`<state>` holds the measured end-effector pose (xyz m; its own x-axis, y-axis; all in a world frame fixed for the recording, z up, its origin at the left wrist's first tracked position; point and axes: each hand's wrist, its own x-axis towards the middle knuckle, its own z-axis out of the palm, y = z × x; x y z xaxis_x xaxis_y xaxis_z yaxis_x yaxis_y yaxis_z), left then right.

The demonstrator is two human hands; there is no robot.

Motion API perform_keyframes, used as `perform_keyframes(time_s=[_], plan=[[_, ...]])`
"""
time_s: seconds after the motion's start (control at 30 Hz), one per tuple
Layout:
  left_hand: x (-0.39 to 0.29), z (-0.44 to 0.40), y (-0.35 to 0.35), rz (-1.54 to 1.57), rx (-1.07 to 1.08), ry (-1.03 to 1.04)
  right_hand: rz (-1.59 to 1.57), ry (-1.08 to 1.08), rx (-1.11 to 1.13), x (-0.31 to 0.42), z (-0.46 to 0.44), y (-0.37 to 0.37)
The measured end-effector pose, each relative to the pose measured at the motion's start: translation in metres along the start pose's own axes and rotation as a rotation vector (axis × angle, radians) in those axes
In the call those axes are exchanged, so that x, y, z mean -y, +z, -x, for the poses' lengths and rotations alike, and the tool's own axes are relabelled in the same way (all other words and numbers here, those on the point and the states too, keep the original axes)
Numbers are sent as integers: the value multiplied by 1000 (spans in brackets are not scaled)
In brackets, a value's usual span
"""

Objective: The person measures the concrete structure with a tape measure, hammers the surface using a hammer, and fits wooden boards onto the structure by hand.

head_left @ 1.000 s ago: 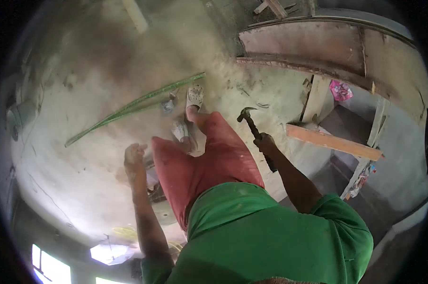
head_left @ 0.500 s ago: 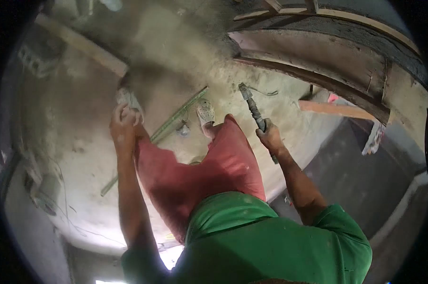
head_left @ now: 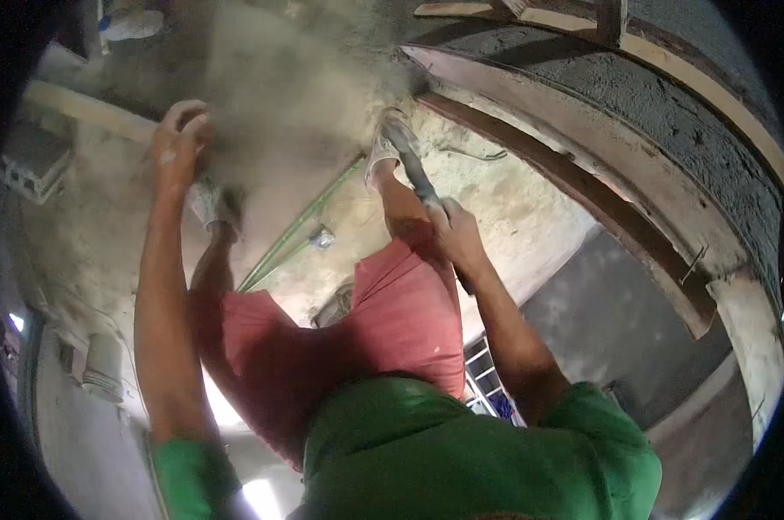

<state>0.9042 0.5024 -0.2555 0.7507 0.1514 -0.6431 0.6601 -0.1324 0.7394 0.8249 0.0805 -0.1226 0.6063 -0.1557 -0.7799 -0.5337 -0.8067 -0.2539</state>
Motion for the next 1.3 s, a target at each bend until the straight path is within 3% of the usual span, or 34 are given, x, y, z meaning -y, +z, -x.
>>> perform_keyframes(time_s=[0.1,0.23,0.33,0.4,0.5,0.63,0.73,0.77,0.8,0.83,0.9,1.03,1.07,1.17,1.3], plan=[[-21,-13,25,-123,-145,30,-28,-105,54,15,-61,-5],[24,-109,74,-233,-28,80,-44,-154,40,51,-117,-4],[74,-215,121,-747,82,318,-154,-136,-66,62,-170,30],[76,-254,167,156,210,416,-340,-108,-127,66,-210,59],[54,-287,226,150,217,269,-465,-163,-206,67,-251,82],[88,-348,327,97,216,260,-505,-232,-263,61,-289,86],[85,-372,383,-78,117,592,-485,-200,-269,61,-303,82],[80,-378,397,179,248,420,-433,-161,-266,63,-306,80],[73,-383,408,433,375,242,-407,-169,-291,57,-312,87],[68,-386,417,439,382,251,-380,-176,-315,53,-317,94],[60,-390,436,337,297,374,-188,-406,-536,50,-330,104],[65,-402,465,477,273,330,-259,-305,-410,57,-338,104],[69,-409,473,391,217,444,-342,-239,-321,61,-339,99],[60,-400,467,346,249,448,-401,-163,-278,62,-346,99],[76,-412,478,387,292,351,-415,-187,-371,52,-359,109]])
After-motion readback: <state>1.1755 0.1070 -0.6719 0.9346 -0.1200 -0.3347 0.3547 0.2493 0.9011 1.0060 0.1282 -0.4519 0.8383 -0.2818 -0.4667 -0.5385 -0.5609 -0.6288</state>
